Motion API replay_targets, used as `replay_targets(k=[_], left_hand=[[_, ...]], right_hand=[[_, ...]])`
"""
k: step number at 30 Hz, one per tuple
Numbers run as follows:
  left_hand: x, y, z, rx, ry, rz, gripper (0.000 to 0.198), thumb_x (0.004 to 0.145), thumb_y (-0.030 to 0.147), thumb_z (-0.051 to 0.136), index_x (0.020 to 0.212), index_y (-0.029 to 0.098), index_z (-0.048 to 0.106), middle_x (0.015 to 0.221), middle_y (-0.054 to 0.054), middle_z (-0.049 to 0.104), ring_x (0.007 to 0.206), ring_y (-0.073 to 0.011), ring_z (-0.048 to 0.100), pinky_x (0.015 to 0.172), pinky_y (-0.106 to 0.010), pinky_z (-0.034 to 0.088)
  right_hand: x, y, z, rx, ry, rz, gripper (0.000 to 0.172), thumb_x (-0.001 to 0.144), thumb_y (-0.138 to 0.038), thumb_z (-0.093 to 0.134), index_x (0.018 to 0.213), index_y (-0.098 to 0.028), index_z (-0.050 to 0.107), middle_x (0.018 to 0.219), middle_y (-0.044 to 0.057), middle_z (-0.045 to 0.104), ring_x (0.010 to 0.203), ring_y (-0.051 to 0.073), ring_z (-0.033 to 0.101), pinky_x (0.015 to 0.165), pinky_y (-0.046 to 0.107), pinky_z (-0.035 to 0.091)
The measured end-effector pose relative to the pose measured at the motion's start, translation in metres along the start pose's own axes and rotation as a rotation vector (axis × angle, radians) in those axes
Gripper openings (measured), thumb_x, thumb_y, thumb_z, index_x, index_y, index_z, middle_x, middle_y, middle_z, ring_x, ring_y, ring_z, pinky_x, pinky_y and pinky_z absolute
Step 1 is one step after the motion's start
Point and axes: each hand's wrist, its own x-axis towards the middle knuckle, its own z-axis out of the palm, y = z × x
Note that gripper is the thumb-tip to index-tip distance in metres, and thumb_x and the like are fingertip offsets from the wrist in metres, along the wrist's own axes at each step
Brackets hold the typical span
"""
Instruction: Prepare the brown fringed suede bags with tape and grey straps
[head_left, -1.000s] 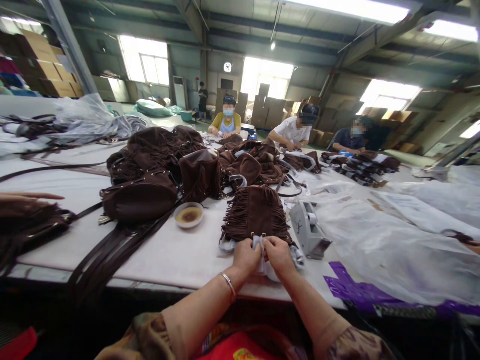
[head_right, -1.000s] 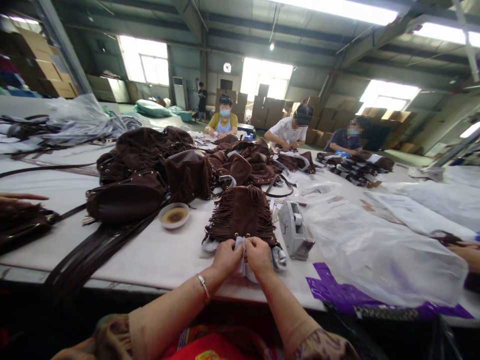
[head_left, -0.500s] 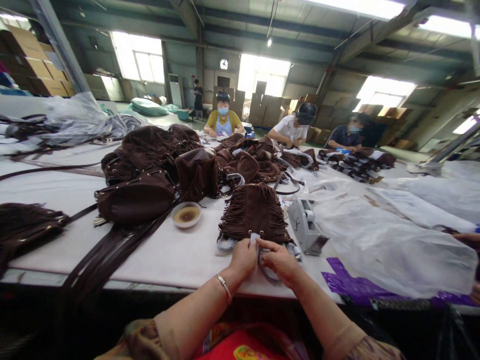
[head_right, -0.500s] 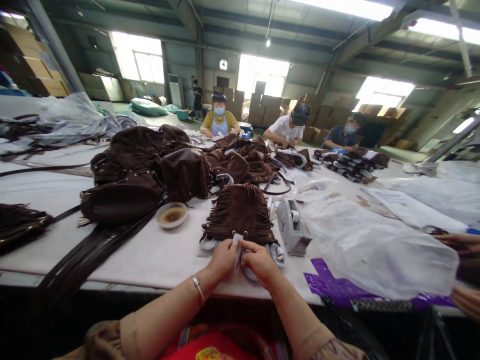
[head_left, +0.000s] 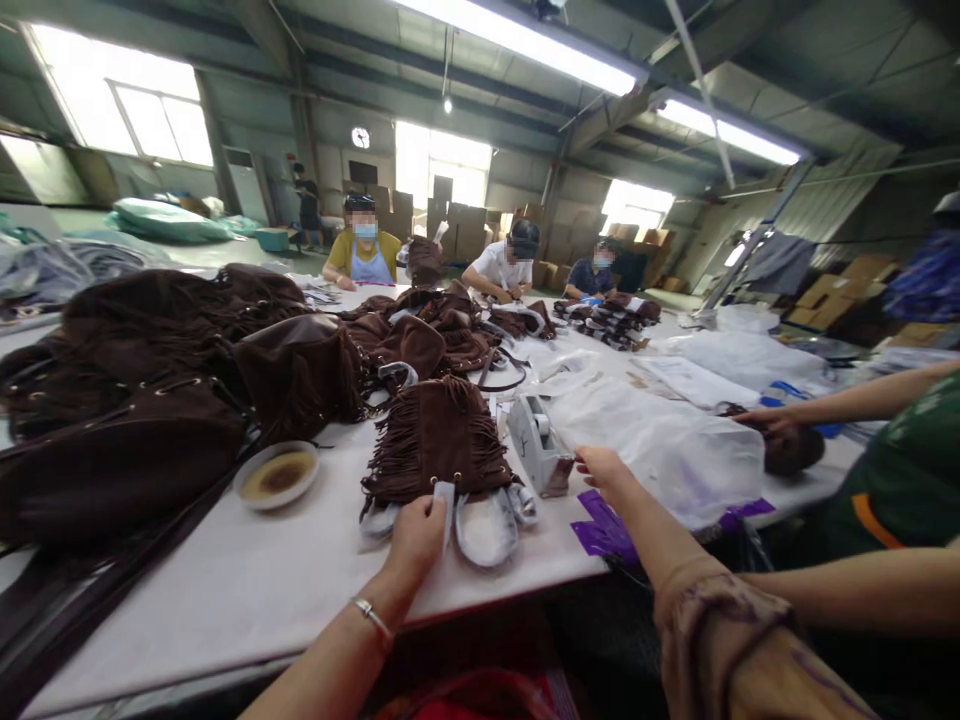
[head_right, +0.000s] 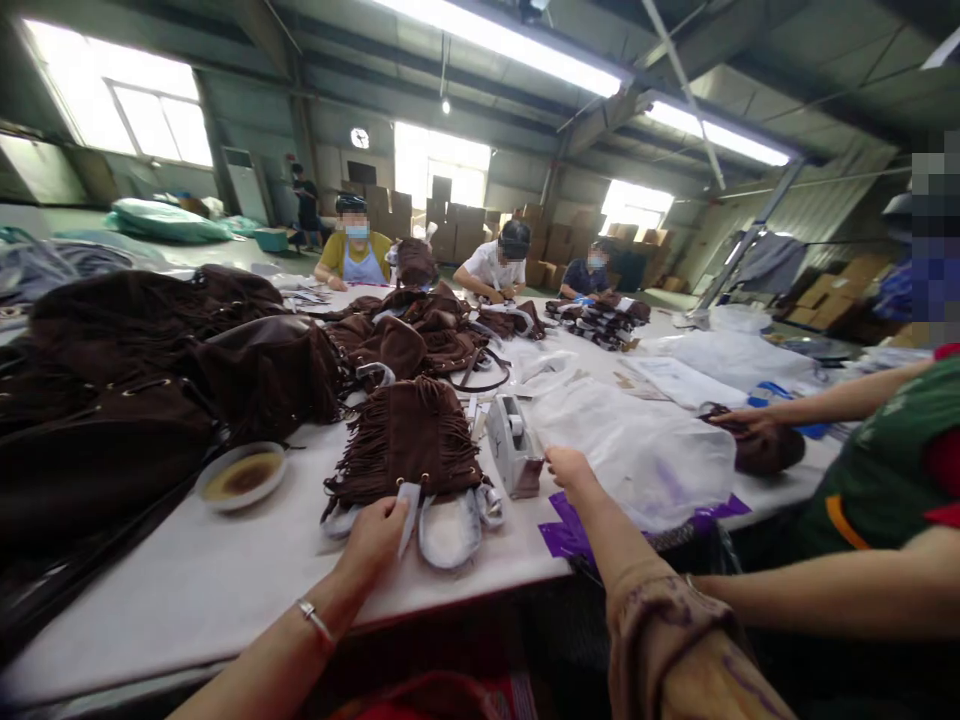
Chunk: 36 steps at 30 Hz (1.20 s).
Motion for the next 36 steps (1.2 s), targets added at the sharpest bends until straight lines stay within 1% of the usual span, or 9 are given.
replay_targets(k=[5,8,11,16,22,26,29,32,36], left_hand=[[0.0,-0.004,0.0,0.003,-0.015,0.009,0.036,0.09,0.036,0.045,0.078,0.013,0.071,0.076,-0.007,0.071,0.077,-0.0232,0.064,0.065,-0.027,0.038],[0.0,-0.003,0.0,0.003,-0.006,0.012,0.036,0.09,0.036,0.046,0.079,0.014,0.072,0.077,-0.007,0.072,0.079,-0.0235,0.064,0.067,-0.027,0.039],[-0.001,-0.001,0.0,0.002,0.003,0.002,0.035,0.09,0.035,0.047,0.082,0.014,0.073,0.078,-0.006,0.073,0.079,-0.0229,0.065,0.068,-0.027,0.039],[0.0,-0.002,0.002,0.03,0.003,0.006,0.035,0.09,0.035,0.046,0.085,0.013,0.073,0.082,-0.009,0.074,0.08,-0.0233,0.065,0.067,-0.027,0.039],[-0.002,-0.006,0.004,0.016,0.031,0.026,0.036,0.091,0.036,0.047,0.085,0.012,0.073,0.083,-0.01,0.073,0.078,-0.0231,0.065,0.067,-0.028,0.038],[-0.006,-0.008,0.007,0.021,0.078,0.054,0.035,0.091,0.034,0.047,0.078,0.013,0.072,0.076,-0.009,0.072,0.072,-0.021,0.063,0.062,-0.027,0.034],[-0.008,-0.009,0.008,0.017,0.107,0.043,0.035,0.09,0.033,0.048,0.073,0.013,0.071,0.071,-0.008,0.07,0.067,-0.0192,0.06,0.06,-0.027,0.031],[-0.009,-0.009,0.008,0.006,0.122,0.044,0.035,0.091,0.033,0.049,0.073,0.013,0.071,0.071,-0.008,0.07,0.066,-0.0182,0.059,0.059,-0.027,0.03],[-0.013,-0.007,0.009,0.004,0.125,0.052,0.034,0.091,0.032,0.049,0.076,0.013,0.072,0.073,-0.009,0.071,0.067,-0.0181,0.06,0.059,-0.027,0.03]], right_hand=[[0.004,0.002,0.02,0.066,-0.073,0.152,0.018,0.064,-0.038,0.065,0.062,-0.02,0.062,0.064,0.005,0.063,0.059,0.019,0.055,0.055,0.032,0.043],[-0.001,-0.006,0.014,0.106,-0.071,0.119,0.014,0.059,-0.032,0.068,0.063,-0.02,0.063,0.07,0.006,0.066,0.066,0.021,0.058,0.057,0.03,0.042],[-0.015,-0.011,0.001,0.119,-0.064,0.054,0.02,0.059,-0.034,0.071,0.07,-0.019,0.067,0.076,0.006,0.069,0.07,0.02,0.058,0.055,0.027,0.04],[-0.048,0.007,-0.002,0.064,-0.07,0.043,0.032,0.06,-0.046,0.068,0.073,-0.017,0.062,0.065,0.004,0.063,0.05,0.012,0.047,0.042,0.023,0.028],[-0.044,0.025,0.006,-0.175,-0.063,0.002,0.024,0.065,-0.041,0.057,0.064,-0.018,0.06,0.052,0.0,0.054,0.044,0.011,0.04,0.043,0.024,0.028],[-0.031,0.021,-0.002,-0.414,-0.1,-0.083,0.013,0.063,-0.028,0.06,0.054,-0.018,0.063,0.05,0.002,0.056,0.052,0.015,0.048,0.05,0.027,0.03],[-0.038,0.019,-0.004,-0.548,-0.145,-0.112,0.016,0.062,-0.022,0.061,0.047,-0.019,0.062,0.05,0.004,0.057,0.056,0.019,0.052,0.055,0.03,0.032],[-0.063,0.006,0.004,-0.569,-0.295,-0.209,0.017,0.07,-0.031,0.062,0.06,-0.019,0.069,0.059,0.004,0.064,0.063,0.02,0.057,0.061,0.03,0.038],[-0.104,-0.035,0.046,-0.392,-0.725,-0.376,0.027,0.081,-0.043,0.06,0.076,-0.018,0.07,0.069,0.002,0.066,0.065,0.016,0.055,0.06,0.026,0.039]])
